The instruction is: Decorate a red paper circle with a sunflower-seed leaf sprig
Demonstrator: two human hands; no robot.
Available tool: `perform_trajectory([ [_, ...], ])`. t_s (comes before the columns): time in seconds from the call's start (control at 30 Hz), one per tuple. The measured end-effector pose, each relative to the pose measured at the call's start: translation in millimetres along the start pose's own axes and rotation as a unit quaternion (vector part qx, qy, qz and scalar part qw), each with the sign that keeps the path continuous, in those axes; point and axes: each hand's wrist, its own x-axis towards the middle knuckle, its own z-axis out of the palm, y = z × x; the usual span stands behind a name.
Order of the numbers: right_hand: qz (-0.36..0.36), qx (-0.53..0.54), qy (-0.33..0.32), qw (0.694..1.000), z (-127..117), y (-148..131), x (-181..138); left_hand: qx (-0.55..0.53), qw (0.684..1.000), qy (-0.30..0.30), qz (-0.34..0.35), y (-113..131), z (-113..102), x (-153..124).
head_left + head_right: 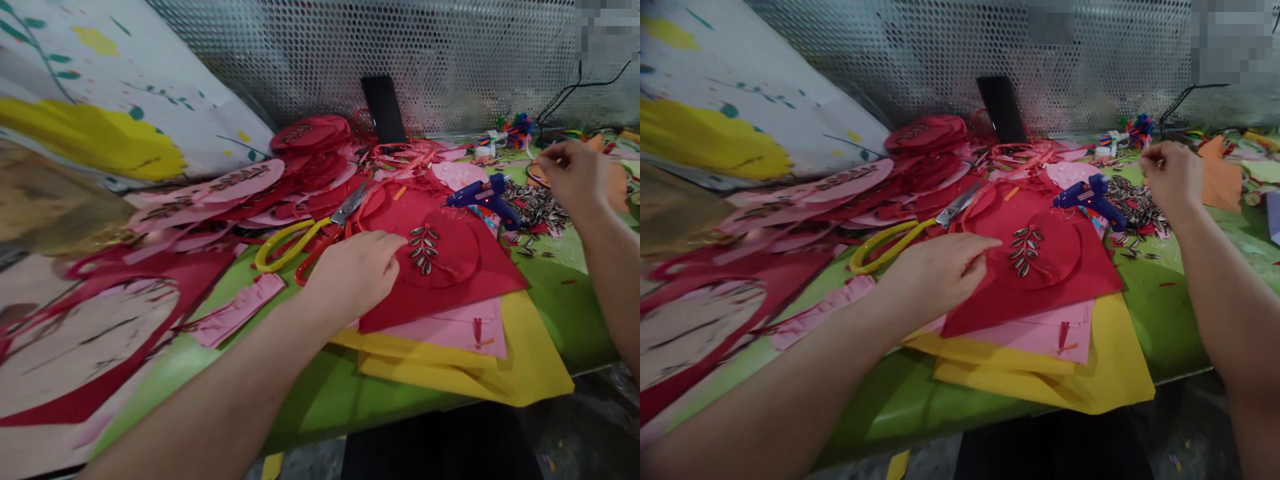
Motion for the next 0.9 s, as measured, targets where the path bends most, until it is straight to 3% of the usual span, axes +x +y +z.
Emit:
perform_trajectory([
  [0.1, -0.036, 0.168, 0.092, 0.981, -17, -25, -16, -0.041, 0.993, 0.109, 0.026, 0, 1, -2],
  [0.13, -0.053, 0.22, 0.091, 0.97, -22, -37, -25, -0.062, 0.988, 0.14, 0.034, 1, 0, -4],
  [0.2, -0.09, 0.305, 0.03, 0.948, -29, -63, -47, -0.113, 0.977, 0.176, 0.05, 4, -2, -6],
  [0.33, -0.167, 0.376, -0.186, 0.892, -32, -100, -86, -0.195, 0.964, 0.157, 0.091, 14, -5, -9],
  [0.5, -0.15, 0.411, -0.264, 0.859, -27, -109, -97, -0.204, 0.957, 0.164, 0.126, 23, -2, -10],
  [0.77, -0.213, 0.418, -0.264, 0.843, -32, -109, -100, -0.222, 0.953, 0.177, 0.109, 29, -5, -12],
  [0.83, -0.228, 0.411, -0.22, 0.855, -33, -104, -94, -0.202, 0.958, 0.172, 0.107, 29, -3, -14],
  [0.9, -0.212, 0.392, -0.113, 0.888, -34, -92, -81, -0.168, 0.966, 0.157, 0.121, 29, 1, -18],
])
